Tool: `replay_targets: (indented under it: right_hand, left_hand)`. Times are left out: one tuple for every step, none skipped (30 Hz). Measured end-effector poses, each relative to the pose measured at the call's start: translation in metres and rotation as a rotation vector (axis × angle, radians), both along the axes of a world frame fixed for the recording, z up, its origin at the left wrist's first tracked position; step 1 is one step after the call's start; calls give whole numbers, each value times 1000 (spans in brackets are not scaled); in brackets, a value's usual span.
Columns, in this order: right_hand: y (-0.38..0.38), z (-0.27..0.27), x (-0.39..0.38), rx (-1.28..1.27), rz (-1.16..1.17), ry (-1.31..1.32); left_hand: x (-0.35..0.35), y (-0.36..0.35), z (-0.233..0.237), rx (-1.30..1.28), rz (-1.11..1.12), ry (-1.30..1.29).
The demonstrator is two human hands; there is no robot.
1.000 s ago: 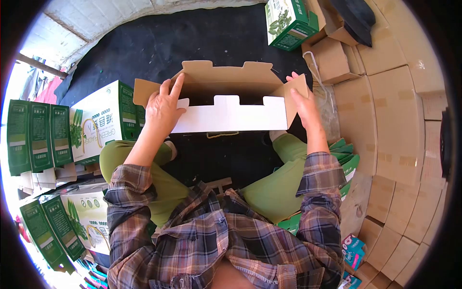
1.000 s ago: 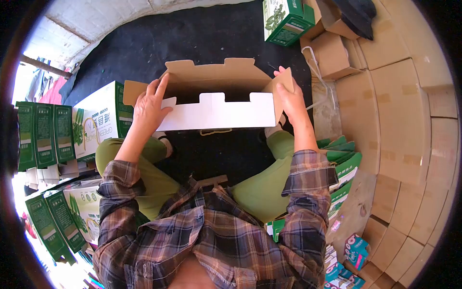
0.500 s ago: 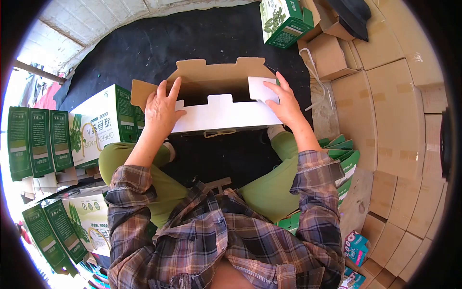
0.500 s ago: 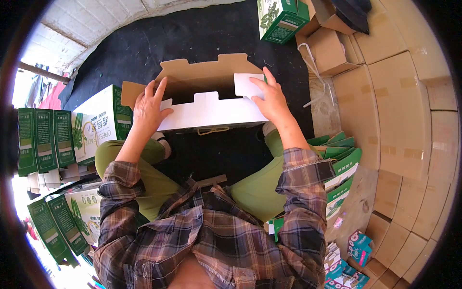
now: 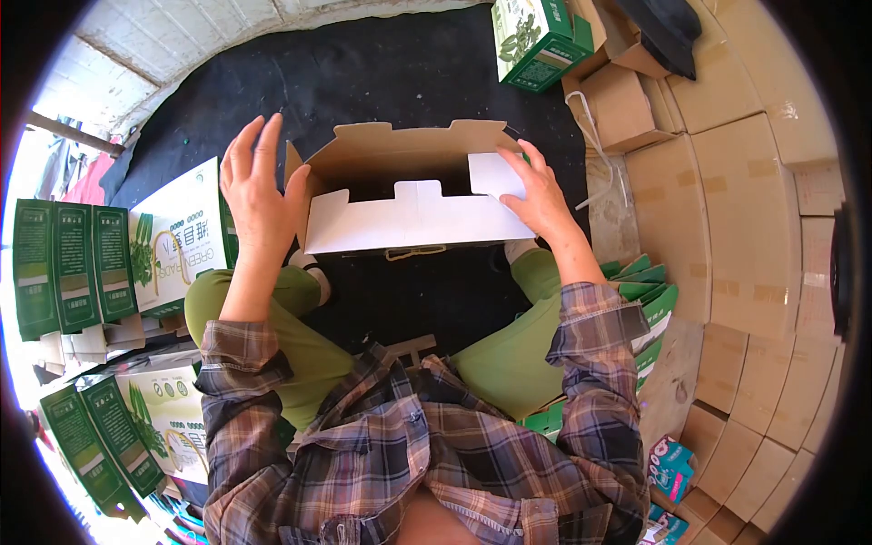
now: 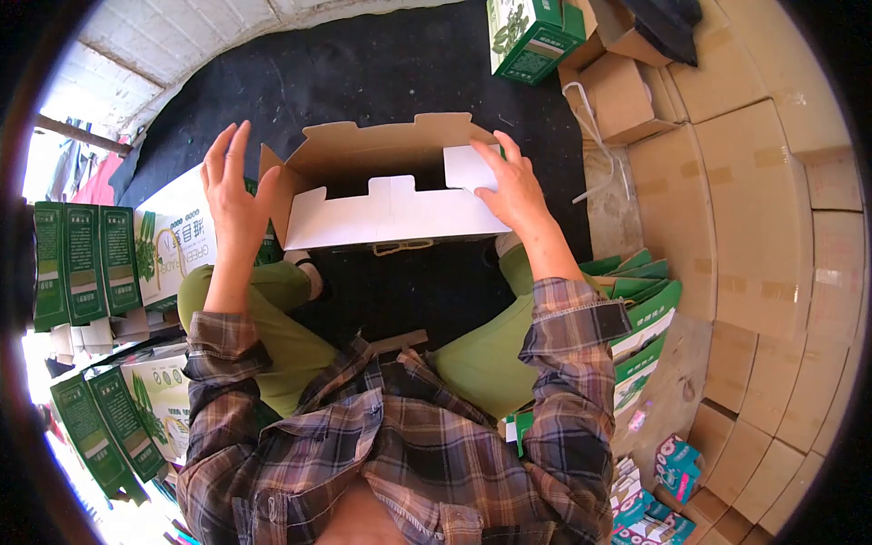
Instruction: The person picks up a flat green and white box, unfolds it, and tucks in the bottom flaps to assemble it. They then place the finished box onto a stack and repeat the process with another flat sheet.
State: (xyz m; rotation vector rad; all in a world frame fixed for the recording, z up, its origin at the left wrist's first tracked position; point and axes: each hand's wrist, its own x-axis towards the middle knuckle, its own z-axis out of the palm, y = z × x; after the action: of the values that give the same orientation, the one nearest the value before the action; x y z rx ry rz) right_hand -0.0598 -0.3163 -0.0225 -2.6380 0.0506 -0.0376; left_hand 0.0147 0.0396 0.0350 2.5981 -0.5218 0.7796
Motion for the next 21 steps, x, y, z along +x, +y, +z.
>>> replay_targets:
  right_hand:
    - [1,1,0,-4,-4,15]
    - [2,2,0,-7,-8,30]
    - [3,3,0,-7,-7,31]
    - [3,5,0,-6,-3,33]
    - [4,5,0,-5,1,35]
    - [5,8,-1,-8,4,36]
    - [5,9,-1,-10,9,35]
    - [5,9,-1,-13,12,34]
    - [5,8,0,-13,13,34]
    - [4,7,0,-20,12,30]
    - [5,6,-1,-27,12,26]
    - [6,7,-1,-27,14,27]
    - [7,8,-1,-26,4,29]
    - [7,9,-1,-23,-8,32]
    - [7,9,-1,-22,-7,32]
    - [8,8,-1,11,-2,-20]
    - [9,7,-1,43,4,-72]
    - [10,9,-1,43,4,-71]
    - [10,11,-1,68,-7,-58]
    - [10,12,-1,93,-19,-46]
    - [8,11,-1,93,-18,-46]
  left_hand:
    - [2,1,-3,1,1,1]
    - [3,2,-8,-274,2,221]
    - [5,2,-13,-551,4,442]
    - [7,4,-17,-552,6,442]
    - [8,6,-22,-593,-27,566]
    - [8,8,-22,-634,-61,690]
    - [7,6,-22,-571,-102,669]
    - [5,5,-23,-572,-102,668]
    - [4,4,-25,-511,-142,688]
    - [2,4,-27,-450,-182,708]
    - [1,5,-32,-380,-226,708]
    - [-3,2,-32,-338,-220,772]
    - [-4,3,-34,-232,-262,768]
    - [-5,2,-37,-124,-305,764]
    - [-5,1,-39,-124,-304,764]
    - [-4,1,-42,-38,-306,745]
    - [-4,1,-44,47,-308,726]
    - [-3,2,-46,47,-308,726]
    - [-1,3,-48,28,-296,723]
    - [2,4,-51,9,-284,719]
    - [5,6,-55,9,-284,719]
